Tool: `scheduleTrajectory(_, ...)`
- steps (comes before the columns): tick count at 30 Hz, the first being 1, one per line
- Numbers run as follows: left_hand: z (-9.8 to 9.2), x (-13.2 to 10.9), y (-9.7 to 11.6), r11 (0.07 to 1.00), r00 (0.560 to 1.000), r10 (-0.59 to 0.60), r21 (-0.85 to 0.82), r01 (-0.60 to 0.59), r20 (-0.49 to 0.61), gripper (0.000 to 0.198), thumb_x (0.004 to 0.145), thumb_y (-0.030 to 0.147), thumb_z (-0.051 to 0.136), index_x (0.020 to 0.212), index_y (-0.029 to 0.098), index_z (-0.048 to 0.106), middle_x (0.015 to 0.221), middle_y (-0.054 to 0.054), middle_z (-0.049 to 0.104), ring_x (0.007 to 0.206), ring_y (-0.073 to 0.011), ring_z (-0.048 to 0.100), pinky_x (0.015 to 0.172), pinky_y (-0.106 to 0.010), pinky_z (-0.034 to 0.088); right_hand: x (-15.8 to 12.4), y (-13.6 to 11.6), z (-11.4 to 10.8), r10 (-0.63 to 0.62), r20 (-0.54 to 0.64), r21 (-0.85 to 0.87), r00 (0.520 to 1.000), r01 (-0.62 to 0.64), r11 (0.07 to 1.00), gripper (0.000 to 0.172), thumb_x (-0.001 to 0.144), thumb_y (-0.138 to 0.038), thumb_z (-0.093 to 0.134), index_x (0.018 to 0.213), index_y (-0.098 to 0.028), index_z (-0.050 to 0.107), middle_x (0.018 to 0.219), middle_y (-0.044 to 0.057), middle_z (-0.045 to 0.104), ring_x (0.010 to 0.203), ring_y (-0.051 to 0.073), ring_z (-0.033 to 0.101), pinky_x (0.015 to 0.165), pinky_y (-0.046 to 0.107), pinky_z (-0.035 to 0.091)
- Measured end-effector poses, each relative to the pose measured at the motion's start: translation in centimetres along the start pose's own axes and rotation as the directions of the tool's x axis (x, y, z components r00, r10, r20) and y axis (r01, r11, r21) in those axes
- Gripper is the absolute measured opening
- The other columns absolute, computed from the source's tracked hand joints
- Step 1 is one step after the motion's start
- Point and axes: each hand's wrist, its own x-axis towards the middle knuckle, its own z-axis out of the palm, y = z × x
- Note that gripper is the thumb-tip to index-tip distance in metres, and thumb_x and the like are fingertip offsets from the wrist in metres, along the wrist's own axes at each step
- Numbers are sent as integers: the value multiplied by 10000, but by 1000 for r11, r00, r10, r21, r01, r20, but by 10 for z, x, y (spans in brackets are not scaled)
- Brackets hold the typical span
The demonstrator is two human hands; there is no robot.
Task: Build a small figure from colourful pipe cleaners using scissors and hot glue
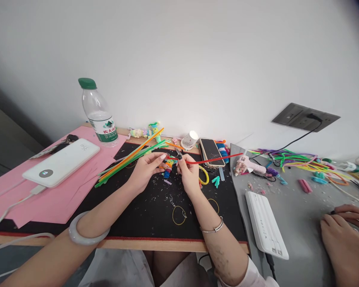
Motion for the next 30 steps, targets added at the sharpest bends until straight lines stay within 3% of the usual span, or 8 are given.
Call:
scheduleTrajectory(7,3,0,0,983,994,-86,-156,95,64,296,753,422,707,881,167,628,768,9,634,591,-69,578,576,-202,491,-2,-3,5,-13,43,-89,999,17,996,344,890,-447,514,661,-195,468,566,-42,421,499,97,362,490,240,292)
scheduleTrajectory(11,3,0,2,972,987,-127,-186,143,99,266,797,426,643,793,176,554,649,32,569,492,-65,496,474,-185,399,-2,-6,5,-31,57,-140,998,39,989,339,891,-446,508,666,-194,475,570,-41,420,506,101,353,495,241,288)
scheduleTrajectory(17,-1,0,1,935,920,-286,-133,330,268,265,866,405,525,746,170,550,592,27,510,433,-61,379,426,-189,322,-4,-6,3,-54,119,-197,991,77,977,313,895,-412,505,675,-190,494,580,-40,417,526,103,363,513,240,296)
scheduleTrajectory(24,-1,-3,5,913,894,-331,-135,384,303,237,853,354,552,706,168,531,588,34,456,443,-56,348,421,-176,303,-3,-6,4,-55,149,-205,987,86,975,281,900,-357,499,677,-187,493,588,-39,423,526,100,368,510,236,295)
scheduleTrajectory(30,1,-4,8,921,900,-330,-111,373,285,283,862,341,544,648,164,486,571,43,408,434,-51,305,420,-172,299,-4,-5,3,-54,156,-214,986,87,973,286,905,-361,491,676,-190,476,584,-41,412,526,101,366,512,238,292)
